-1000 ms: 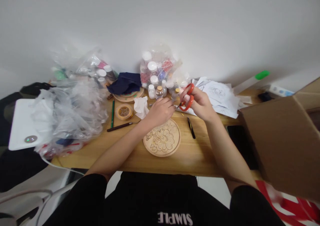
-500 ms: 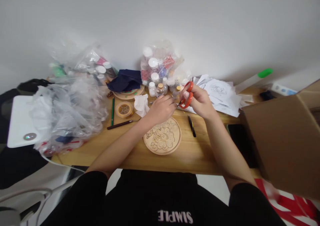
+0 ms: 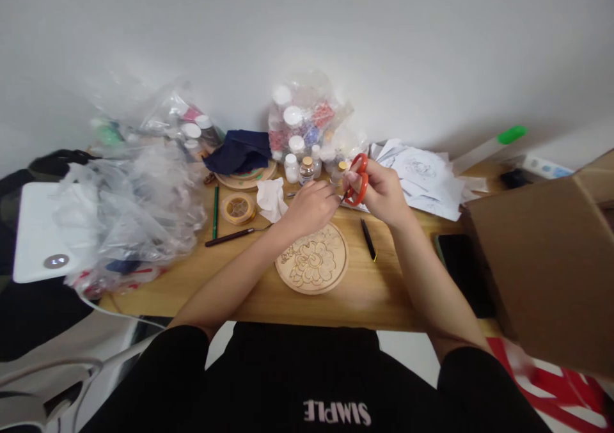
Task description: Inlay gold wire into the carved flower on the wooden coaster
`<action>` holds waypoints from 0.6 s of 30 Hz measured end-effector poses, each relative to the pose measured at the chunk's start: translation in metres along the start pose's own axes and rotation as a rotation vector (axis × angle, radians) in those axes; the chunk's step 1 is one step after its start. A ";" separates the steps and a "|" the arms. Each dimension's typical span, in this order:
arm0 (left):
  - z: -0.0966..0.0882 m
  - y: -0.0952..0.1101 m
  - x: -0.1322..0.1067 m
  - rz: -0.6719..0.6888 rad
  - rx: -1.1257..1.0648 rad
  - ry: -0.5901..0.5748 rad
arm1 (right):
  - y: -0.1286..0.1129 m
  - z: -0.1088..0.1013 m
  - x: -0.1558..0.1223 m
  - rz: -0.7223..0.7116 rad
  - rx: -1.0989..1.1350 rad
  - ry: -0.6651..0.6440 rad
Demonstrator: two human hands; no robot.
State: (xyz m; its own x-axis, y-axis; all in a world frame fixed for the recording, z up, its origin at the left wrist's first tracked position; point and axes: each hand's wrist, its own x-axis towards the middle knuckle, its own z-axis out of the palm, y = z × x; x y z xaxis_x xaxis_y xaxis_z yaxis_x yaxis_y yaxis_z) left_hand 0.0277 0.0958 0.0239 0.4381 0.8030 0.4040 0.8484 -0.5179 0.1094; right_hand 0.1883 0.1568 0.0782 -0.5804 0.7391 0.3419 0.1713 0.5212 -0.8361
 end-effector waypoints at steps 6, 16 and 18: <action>-0.001 0.002 0.002 0.006 -0.011 -0.029 | 0.001 0.002 -0.002 -0.001 -0.012 0.023; -0.004 0.003 0.003 -0.012 -0.018 -0.051 | 0.000 0.003 -0.002 -0.021 -0.044 0.023; -0.003 0.004 0.004 -0.022 -0.024 -0.049 | -0.001 0.003 -0.002 -0.019 -0.047 0.025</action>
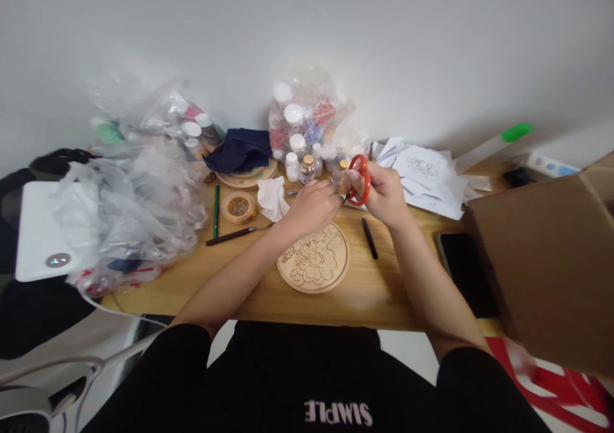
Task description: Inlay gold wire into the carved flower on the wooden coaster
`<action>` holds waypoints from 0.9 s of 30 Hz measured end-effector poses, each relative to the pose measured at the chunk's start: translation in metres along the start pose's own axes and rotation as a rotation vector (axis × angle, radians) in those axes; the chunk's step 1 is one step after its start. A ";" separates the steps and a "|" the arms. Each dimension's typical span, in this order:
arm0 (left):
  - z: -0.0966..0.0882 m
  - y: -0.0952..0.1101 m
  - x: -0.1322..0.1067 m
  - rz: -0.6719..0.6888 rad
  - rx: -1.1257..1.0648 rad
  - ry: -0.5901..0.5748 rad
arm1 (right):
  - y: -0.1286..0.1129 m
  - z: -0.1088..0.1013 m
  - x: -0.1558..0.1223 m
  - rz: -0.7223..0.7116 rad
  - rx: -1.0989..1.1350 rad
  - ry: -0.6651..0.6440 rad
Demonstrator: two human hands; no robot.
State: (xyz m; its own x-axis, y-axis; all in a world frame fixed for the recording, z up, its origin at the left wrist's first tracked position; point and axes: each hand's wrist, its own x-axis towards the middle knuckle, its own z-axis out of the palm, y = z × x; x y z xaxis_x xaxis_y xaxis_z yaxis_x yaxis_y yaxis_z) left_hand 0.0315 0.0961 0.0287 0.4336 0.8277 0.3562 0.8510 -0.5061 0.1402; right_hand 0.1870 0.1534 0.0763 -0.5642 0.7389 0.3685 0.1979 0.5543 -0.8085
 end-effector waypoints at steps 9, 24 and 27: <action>0.002 0.005 0.004 -0.061 -0.036 0.021 | -0.005 0.000 -0.007 -0.034 -0.043 0.087; -0.017 0.018 0.005 0.043 -0.205 0.039 | -0.011 -0.015 -0.011 -0.134 0.178 0.140; -0.023 0.021 0.003 0.065 -0.364 0.099 | -0.010 -0.019 -0.012 -0.097 0.256 0.173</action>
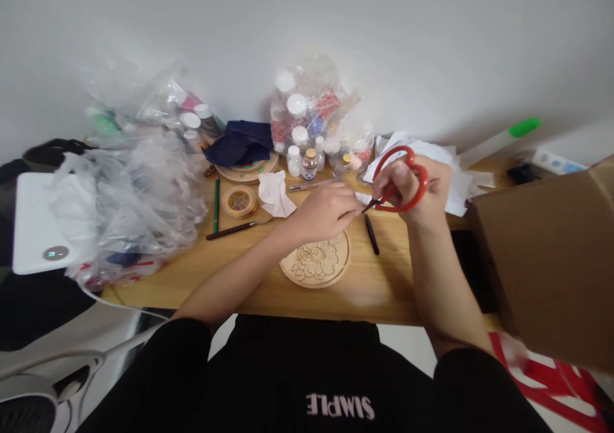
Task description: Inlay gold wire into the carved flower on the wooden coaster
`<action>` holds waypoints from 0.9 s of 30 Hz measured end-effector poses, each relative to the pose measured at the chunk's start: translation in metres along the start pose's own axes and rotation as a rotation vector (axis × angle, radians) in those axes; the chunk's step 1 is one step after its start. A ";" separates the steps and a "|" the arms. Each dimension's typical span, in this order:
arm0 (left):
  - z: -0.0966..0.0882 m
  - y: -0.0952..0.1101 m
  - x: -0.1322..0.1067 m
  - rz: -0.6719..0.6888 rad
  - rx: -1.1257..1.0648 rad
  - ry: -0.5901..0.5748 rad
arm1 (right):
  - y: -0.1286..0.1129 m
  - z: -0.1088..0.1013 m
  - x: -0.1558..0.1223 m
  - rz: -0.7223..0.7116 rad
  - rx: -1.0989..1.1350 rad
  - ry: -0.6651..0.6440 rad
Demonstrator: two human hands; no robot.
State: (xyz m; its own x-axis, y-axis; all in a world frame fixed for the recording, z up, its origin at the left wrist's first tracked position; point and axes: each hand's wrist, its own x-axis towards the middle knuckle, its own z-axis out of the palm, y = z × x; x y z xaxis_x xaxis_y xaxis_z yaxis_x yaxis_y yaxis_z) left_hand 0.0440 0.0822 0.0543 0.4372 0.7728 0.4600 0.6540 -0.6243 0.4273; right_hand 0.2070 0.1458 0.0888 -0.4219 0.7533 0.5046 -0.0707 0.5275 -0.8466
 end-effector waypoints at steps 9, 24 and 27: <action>-0.008 0.012 -0.002 0.057 -0.244 0.120 | -0.016 -0.001 0.000 -0.010 0.078 0.088; -0.033 0.049 -0.014 -0.372 -0.807 0.018 | -0.039 -0.004 -0.008 -0.164 0.202 0.169; -0.026 0.053 -0.018 -0.694 -1.425 -0.136 | -0.045 -0.004 -0.012 -0.260 0.179 0.177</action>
State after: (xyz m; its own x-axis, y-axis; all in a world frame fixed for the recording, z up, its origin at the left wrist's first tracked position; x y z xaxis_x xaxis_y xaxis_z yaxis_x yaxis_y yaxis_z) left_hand 0.0542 0.0322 0.0891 0.4136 0.8958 -0.1627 -0.3125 0.3076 0.8988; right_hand 0.2190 0.1144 0.1219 -0.2068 0.6674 0.7154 -0.3193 0.6451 -0.6942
